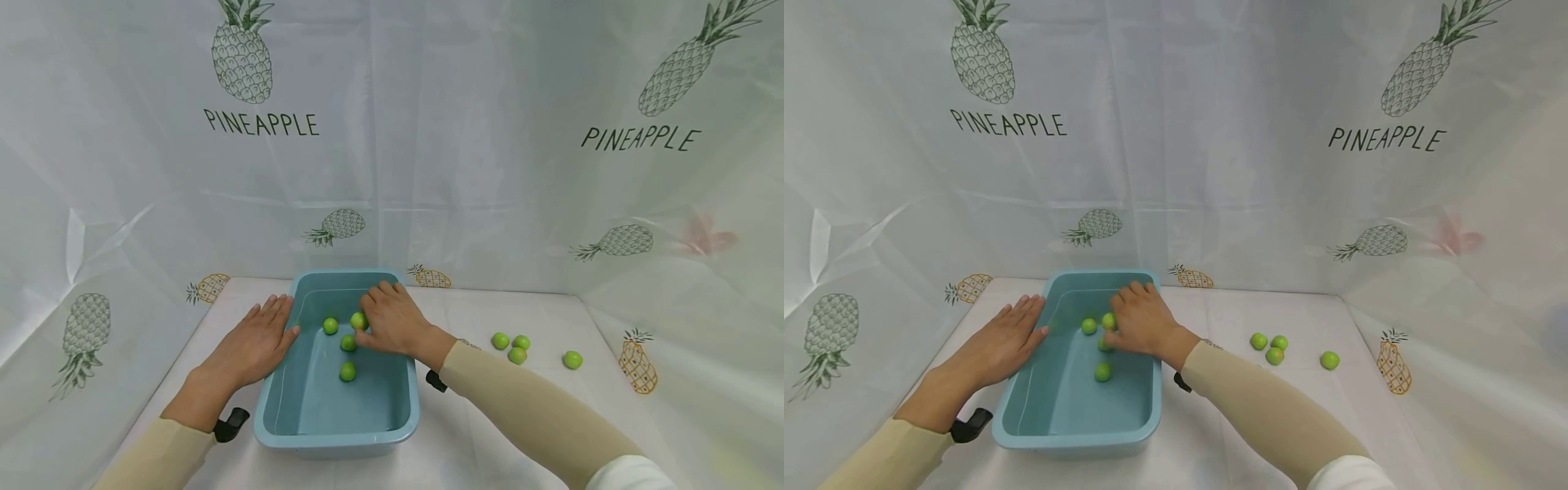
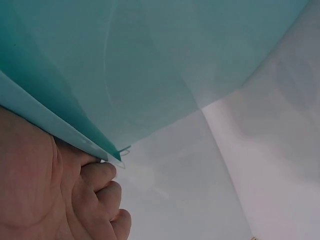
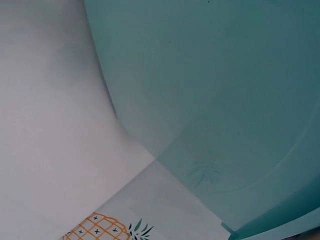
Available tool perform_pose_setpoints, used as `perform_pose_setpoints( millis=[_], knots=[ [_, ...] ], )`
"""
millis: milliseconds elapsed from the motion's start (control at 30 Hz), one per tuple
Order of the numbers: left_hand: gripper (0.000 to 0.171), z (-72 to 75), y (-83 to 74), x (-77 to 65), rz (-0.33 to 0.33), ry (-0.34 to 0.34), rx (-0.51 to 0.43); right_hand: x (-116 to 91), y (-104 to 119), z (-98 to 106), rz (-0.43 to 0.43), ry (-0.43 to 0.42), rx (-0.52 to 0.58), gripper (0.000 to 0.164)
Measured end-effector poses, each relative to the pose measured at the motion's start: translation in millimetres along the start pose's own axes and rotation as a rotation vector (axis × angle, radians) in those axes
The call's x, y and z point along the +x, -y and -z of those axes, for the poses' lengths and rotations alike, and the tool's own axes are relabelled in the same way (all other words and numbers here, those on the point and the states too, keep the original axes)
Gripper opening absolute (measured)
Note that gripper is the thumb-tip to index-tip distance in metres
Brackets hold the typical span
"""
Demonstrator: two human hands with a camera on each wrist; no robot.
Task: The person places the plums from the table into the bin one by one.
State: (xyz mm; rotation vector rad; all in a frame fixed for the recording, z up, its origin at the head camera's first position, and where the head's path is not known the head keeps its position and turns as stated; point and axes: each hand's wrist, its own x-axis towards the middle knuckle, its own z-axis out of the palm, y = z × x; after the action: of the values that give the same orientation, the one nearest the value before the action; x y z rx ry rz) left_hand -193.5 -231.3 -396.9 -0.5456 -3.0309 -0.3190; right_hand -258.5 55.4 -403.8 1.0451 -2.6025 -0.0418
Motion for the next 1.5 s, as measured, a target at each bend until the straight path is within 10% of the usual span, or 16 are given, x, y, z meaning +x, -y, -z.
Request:
perform_pose_setpoints(
  millis=[333, 800, 1500],
  knots=[
    [0.068, 0.8, -2.6, 1.6, -0.006, 0.009, -0.006, -2.7, -1.3, -0.4, -0.020, -0.002, -0.012, 0.037],
    [0.070, -0.2, -6.7, 1.0, 0.020, 0.019, -0.032, -34.3, -23.3, 5.7, -0.124, -0.259, 0.081, 0.016],
    [0.072, -2.6, -3.3, 1.0, 0.028, 0.016, -0.061, -158.0, -106.3, -9.8, -0.433, -0.191, 0.037, 0.016]
  ],
)
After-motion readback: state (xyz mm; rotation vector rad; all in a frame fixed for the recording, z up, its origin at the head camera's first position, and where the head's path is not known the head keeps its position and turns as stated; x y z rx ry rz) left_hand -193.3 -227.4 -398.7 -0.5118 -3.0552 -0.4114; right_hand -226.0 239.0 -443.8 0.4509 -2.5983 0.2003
